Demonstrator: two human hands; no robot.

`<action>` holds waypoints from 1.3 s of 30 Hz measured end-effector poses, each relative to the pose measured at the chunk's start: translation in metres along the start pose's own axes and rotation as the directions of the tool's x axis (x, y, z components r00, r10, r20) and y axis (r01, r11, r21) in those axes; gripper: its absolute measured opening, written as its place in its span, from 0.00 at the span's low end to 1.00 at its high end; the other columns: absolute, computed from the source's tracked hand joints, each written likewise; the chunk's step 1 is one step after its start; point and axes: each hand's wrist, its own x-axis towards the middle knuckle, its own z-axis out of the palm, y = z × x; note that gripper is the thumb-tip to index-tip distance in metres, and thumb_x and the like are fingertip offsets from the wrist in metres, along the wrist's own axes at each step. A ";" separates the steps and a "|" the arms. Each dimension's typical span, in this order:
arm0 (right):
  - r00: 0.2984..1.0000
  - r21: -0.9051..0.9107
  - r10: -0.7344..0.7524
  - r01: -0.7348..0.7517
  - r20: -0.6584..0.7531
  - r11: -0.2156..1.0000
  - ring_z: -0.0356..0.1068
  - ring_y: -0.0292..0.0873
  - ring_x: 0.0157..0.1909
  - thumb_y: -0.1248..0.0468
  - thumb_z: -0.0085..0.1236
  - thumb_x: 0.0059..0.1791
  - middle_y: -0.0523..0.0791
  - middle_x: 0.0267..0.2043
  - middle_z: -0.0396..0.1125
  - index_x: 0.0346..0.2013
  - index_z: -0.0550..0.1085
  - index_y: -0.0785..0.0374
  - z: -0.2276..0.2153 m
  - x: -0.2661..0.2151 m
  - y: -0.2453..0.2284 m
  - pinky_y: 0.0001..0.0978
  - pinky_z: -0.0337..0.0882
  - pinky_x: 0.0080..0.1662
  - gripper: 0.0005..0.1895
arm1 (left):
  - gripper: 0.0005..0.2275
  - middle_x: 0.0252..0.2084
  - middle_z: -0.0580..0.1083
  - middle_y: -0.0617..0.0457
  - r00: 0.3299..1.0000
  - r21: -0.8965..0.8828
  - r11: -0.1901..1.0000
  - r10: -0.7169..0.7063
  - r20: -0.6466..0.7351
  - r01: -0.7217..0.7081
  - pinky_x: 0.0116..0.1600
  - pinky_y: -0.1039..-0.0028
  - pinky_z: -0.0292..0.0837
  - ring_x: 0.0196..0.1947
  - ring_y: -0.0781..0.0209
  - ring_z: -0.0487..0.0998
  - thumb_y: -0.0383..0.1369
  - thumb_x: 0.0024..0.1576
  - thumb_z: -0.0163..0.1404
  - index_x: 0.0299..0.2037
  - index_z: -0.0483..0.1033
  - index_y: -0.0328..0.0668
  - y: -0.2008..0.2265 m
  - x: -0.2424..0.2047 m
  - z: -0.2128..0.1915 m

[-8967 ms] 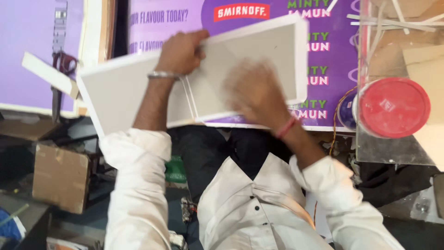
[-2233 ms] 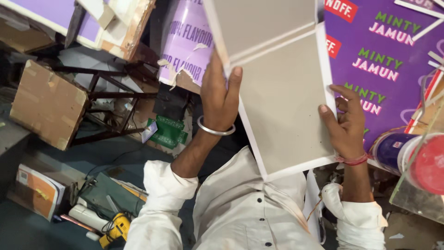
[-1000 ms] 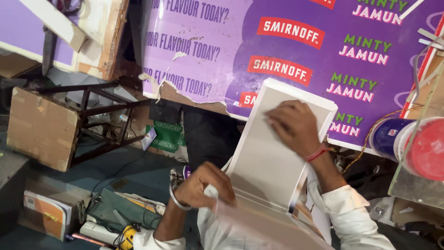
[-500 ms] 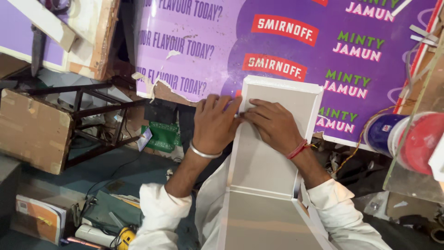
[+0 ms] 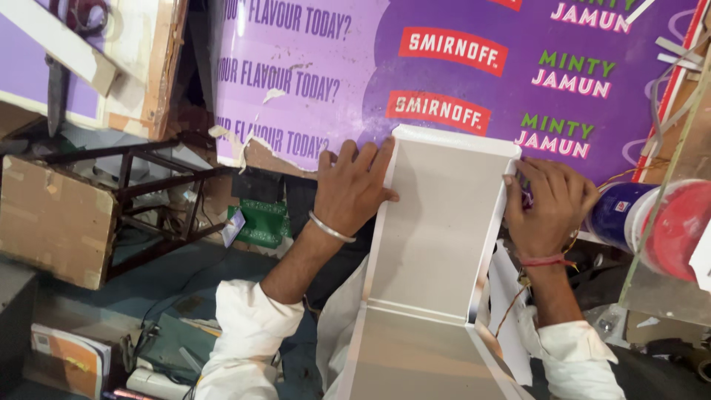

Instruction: The person repeatedly folds and unfolds a white hinged display board, pressing the edges and seams with both hands. The person handles the board one at a time, opening it to a vertical position and then closing it flat, repeating this cycle multiple times.

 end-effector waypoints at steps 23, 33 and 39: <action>0.997 0.002 0.014 -0.014 0.071 1.000 0.64 0.45 0.56 0.57 0.73 0.52 0.39 0.50 0.71 0.50 0.82 0.57 -0.007 0.002 0.007 0.44 0.60 0.60 0.14 | 0.33 0.27 0.74 0.55 0.963 -0.014 0.998 0.059 0.261 -0.058 0.24 0.60 0.69 0.31 0.52 0.76 0.52 0.31 0.69 0.42 0.73 0.41 -0.006 0.039 -0.001; 0.977 -0.023 -0.075 0.081 0.198 0.996 0.63 0.47 0.54 0.44 0.73 0.49 0.39 0.44 0.70 0.46 0.82 0.55 -0.015 0.024 0.024 0.45 0.60 0.54 0.21 | 0.38 0.22 0.75 0.52 0.946 -0.062 0.995 0.088 0.313 -0.072 0.23 0.58 0.66 0.25 0.49 0.79 0.55 0.27 0.71 0.42 0.70 0.38 -0.016 0.050 0.007; 0.933 0.015 -0.075 0.075 0.352 0.997 0.65 0.44 0.49 0.43 0.72 0.48 0.36 0.33 0.70 0.41 0.81 0.53 -0.014 0.048 0.036 0.43 0.59 0.51 0.20 | 0.40 0.23 0.76 0.50 0.843 -0.005 0.997 0.065 0.534 -0.074 0.27 0.58 0.68 0.28 0.46 0.81 0.56 0.31 0.71 0.46 0.68 0.39 -0.019 0.074 0.010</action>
